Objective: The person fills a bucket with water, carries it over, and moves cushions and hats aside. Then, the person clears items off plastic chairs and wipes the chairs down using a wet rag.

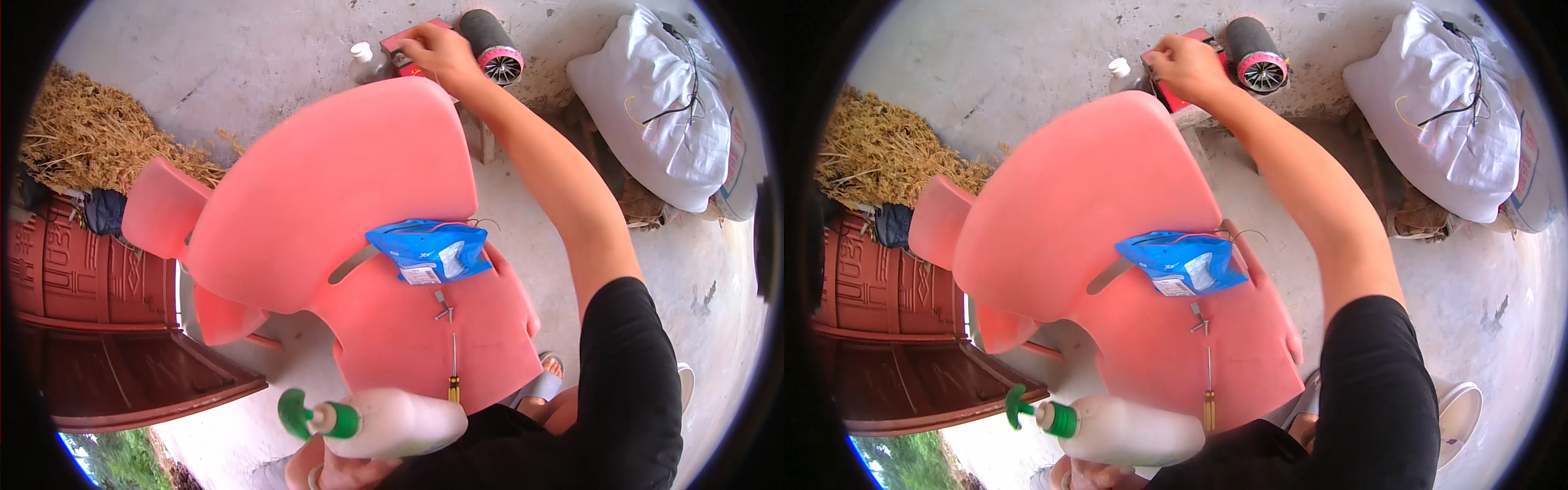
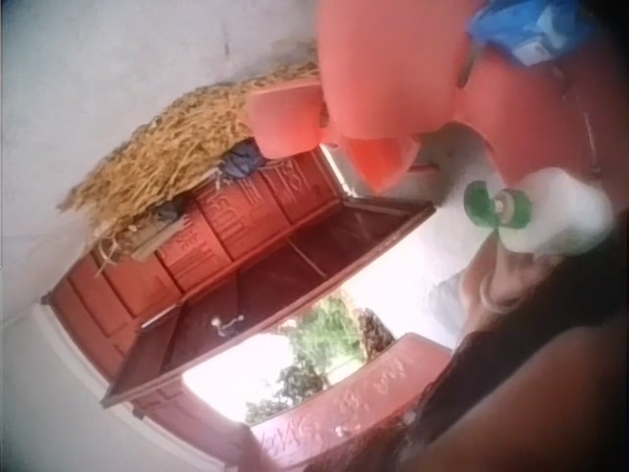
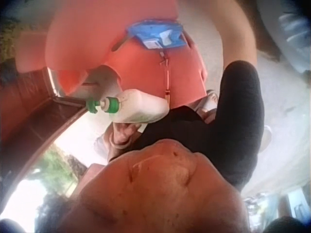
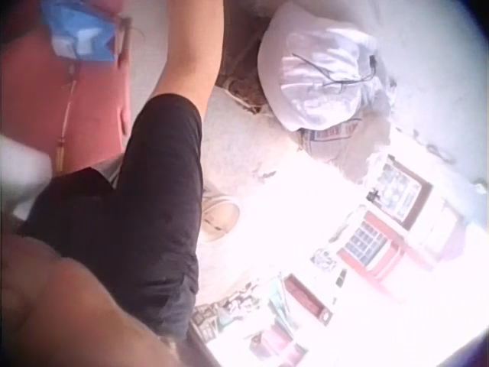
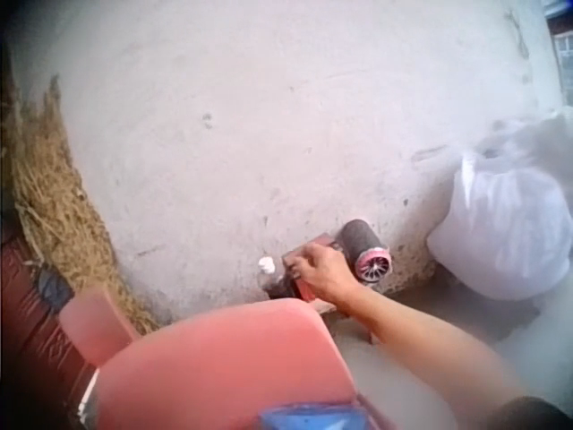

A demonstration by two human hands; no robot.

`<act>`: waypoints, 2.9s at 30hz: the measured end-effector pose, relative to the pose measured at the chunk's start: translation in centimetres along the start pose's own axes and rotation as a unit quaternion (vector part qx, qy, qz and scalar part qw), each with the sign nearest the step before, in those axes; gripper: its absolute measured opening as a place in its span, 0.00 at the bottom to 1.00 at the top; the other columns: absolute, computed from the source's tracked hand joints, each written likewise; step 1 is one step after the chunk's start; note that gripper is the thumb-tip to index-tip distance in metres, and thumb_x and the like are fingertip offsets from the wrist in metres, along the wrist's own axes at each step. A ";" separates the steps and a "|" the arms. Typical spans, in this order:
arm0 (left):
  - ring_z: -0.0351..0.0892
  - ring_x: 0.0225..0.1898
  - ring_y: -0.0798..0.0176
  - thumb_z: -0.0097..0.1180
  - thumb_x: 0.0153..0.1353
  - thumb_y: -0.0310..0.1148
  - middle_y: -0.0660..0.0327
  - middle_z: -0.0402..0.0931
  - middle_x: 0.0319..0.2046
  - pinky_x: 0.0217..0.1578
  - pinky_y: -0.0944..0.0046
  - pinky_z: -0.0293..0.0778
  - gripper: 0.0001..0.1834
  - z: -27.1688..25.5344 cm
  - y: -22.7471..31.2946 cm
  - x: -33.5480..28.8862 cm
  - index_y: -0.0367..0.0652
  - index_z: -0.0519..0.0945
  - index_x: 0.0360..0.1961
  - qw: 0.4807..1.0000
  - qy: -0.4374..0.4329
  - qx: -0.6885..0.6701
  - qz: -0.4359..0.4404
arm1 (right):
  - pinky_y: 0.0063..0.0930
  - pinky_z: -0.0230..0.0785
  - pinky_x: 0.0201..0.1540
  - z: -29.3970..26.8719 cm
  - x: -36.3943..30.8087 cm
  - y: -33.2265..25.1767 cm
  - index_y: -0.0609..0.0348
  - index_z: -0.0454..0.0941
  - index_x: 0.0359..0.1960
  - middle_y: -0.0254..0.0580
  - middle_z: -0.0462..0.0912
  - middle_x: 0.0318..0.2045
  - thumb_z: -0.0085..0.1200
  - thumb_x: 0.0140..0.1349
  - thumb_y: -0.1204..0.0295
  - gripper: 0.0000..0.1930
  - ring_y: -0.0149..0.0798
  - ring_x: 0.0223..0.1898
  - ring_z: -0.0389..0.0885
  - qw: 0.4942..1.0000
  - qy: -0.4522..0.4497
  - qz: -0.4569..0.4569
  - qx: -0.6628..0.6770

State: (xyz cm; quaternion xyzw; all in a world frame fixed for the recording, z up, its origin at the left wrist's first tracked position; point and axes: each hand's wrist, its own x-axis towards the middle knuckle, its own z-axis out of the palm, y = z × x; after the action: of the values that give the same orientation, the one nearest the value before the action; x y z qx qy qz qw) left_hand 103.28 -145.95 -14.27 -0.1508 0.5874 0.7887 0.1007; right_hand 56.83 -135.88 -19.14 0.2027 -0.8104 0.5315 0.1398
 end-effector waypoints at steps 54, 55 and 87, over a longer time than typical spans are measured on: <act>0.61 0.56 0.56 0.57 0.54 0.38 0.51 0.61 0.56 0.57 0.59 0.55 0.39 -0.8 -0.7 -0.9 0.34 0.53 0.62 0.992 -0.049 0.115 -0.015 | 0.42 0.70 0.44 -0.6 6.7 -1.1 0.62 0.73 0.43 0.57 0.79 0.38 0.60 0.43 0.52 0.30 0.53 0.42 0.78 0.973 0.089 0.086 -0.197; 0.62 0.56 0.56 0.57 0.54 0.38 0.51 0.61 0.55 0.57 0.59 0.55 0.39 -0.8 -0.7 -1.1 0.34 0.54 0.62 0.991 -0.049 0.128 -0.009 | 0.42 0.70 0.44 -0.3 6.6 -0.9 0.62 0.73 0.43 0.57 0.79 0.38 0.60 0.43 0.52 0.30 0.53 0.42 0.78 0.976 0.090 0.072 -0.188; 0.64 0.57 0.59 0.47 0.51 0.17 0.54 0.61 0.57 0.55 0.60 0.61 0.30 2.0 -2.2 -0.3 0.34 0.59 0.59 0.992 -0.044 0.108 0.039 | 0.26 0.68 0.34 -4.8 -25.3 -1.5 0.67 0.77 0.38 0.39 0.78 0.25 0.54 0.58 0.63 0.17 0.28 0.26 0.73 0.932 -0.264 0.235 0.082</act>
State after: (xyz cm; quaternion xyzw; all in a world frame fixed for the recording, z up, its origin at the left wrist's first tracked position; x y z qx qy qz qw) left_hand 104.04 -143.40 -15.62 -0.0817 0.6696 0.7298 0.1112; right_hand 79.82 -127.44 -27.25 0.1499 -0.7962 0.5412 -0.2253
